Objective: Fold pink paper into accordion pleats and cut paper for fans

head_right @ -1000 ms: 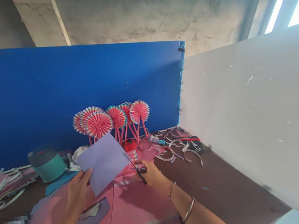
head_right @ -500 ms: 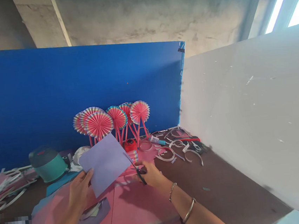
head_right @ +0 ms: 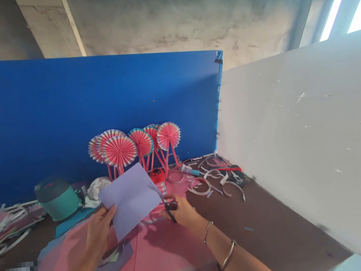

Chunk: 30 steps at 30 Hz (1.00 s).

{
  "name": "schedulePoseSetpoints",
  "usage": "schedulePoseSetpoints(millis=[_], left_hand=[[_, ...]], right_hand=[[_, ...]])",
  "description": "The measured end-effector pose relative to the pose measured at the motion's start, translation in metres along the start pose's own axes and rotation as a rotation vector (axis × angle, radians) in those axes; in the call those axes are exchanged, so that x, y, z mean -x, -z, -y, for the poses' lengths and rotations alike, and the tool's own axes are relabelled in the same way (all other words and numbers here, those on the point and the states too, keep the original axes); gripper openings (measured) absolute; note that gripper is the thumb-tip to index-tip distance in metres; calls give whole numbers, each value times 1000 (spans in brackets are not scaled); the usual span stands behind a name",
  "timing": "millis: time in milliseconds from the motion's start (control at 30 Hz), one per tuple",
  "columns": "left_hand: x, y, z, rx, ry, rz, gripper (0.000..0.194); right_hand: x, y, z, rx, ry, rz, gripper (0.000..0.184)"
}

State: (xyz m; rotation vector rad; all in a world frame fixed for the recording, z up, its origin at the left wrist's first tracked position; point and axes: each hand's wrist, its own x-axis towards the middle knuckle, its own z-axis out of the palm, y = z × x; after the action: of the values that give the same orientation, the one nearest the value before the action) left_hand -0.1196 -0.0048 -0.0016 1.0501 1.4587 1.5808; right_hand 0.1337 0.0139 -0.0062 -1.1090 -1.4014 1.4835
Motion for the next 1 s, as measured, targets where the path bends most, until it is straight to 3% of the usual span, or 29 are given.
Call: schedulePoseSetpoints(millis=[233,600,1000], left_hand=[[0,1,1,-7,29,1,52],[1,-1,-2,-2,0,4,44],[0,-1,2,8,37,16,53]], right_hand=[[3,0,4,9,11,-12,62],[6,-1,11,40,13,-35,67],[5,-2,7,2,17,-39,61]])
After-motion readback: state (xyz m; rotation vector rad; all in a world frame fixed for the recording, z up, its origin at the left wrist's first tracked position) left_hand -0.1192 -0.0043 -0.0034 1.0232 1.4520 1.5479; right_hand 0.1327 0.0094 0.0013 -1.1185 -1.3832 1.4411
